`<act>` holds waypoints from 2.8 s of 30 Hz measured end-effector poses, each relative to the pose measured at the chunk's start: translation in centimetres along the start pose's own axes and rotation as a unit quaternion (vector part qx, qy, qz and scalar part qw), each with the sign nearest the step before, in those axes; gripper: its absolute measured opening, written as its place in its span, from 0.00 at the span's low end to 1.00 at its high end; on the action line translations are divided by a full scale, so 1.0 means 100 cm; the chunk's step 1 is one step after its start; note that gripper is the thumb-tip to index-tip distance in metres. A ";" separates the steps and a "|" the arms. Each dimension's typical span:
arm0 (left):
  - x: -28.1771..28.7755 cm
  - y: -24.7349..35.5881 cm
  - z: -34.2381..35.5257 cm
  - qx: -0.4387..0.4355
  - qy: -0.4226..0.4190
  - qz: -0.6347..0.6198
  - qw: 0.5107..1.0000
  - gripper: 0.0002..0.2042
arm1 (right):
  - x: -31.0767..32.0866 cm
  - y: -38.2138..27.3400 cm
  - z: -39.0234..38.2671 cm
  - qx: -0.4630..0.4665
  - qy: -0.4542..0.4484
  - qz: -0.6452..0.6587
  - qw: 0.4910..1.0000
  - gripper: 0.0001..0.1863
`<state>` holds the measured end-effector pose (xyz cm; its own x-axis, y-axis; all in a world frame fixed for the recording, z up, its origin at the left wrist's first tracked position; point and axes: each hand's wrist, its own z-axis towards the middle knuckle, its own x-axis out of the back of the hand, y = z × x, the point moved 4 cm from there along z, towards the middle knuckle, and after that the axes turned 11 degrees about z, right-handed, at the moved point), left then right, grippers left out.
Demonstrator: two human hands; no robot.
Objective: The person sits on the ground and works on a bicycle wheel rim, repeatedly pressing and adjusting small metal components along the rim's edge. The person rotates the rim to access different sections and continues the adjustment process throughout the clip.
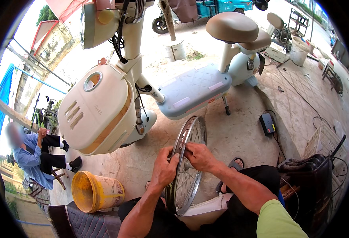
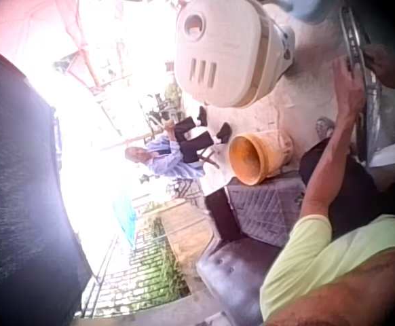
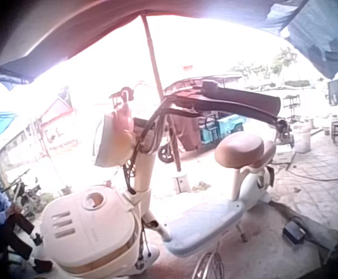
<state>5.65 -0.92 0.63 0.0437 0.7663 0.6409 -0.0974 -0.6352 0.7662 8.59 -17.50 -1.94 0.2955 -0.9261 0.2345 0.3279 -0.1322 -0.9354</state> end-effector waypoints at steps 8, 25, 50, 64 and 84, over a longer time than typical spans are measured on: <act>-0.001 0.002 -0.001 0.004 -0.003 -0.007 1.000 0.16 | -0.008 -0.003 -0.010 0.026 0.084 -0.051 0.995 0.05; -0.006 0.011 0.003 0.054 -0.048 -0.083 0.994 0.14 | -0.002 -0.015 -0.023 0.046 0.002 -0.029 0.999 0.07; -0.019 0.010 0.001 -0.024 -0.025 -0.063 0.997 0.18 | 0.039 -0.020 -0.005 -0.035 0.066 -0.049 0.996 0.10; -0.006 0.005 -0.005 -0.072 -0.016 -0.010 0.997 0.22 | 0.008 0.000 0.000 -0.004 0.058 0.001 0.998 0.09; -0.008 -0.001 0.003 0.000 -0.008 -0.035 0.999 0.19 | 0.009 -0.016 -0.012 -0.006 0.078 -0.064 0.995 0.09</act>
<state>5.96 -1.49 0.06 0.0653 0.8069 0.5871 -0.0940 -0.5807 0.8086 7.29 -18.56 -0.53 0.1096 -0.9450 0.3081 0.3435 -0.2548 -0.9039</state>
